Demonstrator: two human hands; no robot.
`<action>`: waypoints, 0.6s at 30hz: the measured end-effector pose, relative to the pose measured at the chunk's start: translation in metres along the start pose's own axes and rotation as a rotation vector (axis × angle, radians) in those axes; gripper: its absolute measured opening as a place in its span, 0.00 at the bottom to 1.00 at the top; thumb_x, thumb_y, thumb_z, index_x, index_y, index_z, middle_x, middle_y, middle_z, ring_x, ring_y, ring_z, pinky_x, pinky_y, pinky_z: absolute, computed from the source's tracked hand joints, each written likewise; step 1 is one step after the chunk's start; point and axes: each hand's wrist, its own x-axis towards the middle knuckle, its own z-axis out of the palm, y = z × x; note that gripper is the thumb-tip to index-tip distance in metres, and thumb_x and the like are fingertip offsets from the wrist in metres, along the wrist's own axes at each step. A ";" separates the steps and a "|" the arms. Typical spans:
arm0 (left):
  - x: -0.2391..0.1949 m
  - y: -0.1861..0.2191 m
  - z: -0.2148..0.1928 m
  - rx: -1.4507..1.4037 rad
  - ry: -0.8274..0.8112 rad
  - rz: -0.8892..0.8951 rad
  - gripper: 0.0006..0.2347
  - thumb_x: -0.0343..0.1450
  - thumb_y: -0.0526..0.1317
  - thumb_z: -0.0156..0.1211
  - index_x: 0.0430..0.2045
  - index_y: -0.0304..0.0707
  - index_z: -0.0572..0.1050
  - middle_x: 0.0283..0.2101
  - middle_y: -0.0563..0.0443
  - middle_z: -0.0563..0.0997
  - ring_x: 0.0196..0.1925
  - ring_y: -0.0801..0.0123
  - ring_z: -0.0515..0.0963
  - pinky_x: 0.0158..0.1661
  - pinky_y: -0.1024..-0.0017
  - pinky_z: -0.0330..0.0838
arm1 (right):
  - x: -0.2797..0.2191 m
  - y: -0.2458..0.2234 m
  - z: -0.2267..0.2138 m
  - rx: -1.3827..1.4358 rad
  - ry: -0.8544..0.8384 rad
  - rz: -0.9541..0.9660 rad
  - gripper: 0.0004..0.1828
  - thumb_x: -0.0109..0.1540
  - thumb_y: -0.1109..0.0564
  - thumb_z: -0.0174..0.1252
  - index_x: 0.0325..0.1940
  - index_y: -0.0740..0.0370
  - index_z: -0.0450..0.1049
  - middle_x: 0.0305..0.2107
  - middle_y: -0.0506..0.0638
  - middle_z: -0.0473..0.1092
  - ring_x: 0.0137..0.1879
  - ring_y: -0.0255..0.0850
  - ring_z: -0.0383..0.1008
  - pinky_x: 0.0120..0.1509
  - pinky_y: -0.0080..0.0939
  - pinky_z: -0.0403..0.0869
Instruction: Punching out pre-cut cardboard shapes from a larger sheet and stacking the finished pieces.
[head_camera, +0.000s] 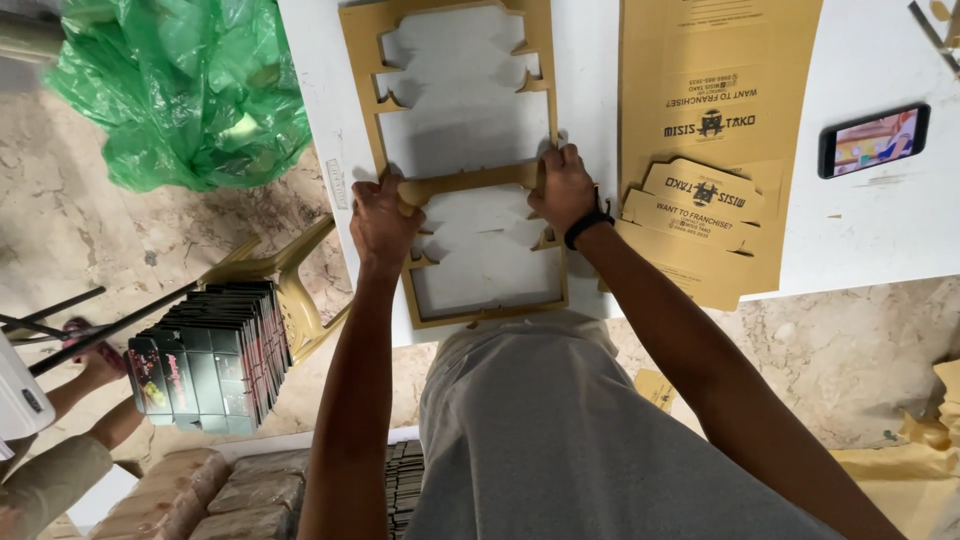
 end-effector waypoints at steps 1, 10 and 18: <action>-0.001 0.005 -0.004 -0.004 -0.004 -0.011 0.25 0.58 0.43 0.75 0.50 0.52 0.74 0.48 0.43 0.67 0.47 0.41 0.81 0.39 0.46 0.82 | -0.001 0.001 0.000 0.001 0.010 -0.004 0.28 0.51 0.58 0.65 0.54 0.66 0.67 0.45 0.57 0.60 0.49 0.57 0.74 0.44 0.52 0.81; -0.031 0.045 -0.050 -0.171 -0.061 -0.128 0.45 0.62 0.40 0.77 0.74 0.58 0.52 0.62 0.25 0.61 0.60 0.29 0.74 0.52 0.38 0.75 | -0.039 -0.037 -0.074 0.039 0.089 0.015 0.36 0.57 0.52 0.70 0.67 0.55 0.62 0.61 0.64 0.56 0.57 0.61 0.73 0.53 0.58 0.81; -0.098 0.115 0.018 -0.375 0.177 0.294 0.30 0.65 0.40 0.71 0.63 0.40 0.66 0.57 0.39 0.70 0.61 0.44 0.72 0.57 0.48 0.70 | -0.162 0.100 -0.086 -0.043 0.430 0.358 0.29 0.56 0.49 0.68 0.60 0.51 0.71 0.53 0.52 0.64 0.60 0.53 0.71 0.59 0.52 0.76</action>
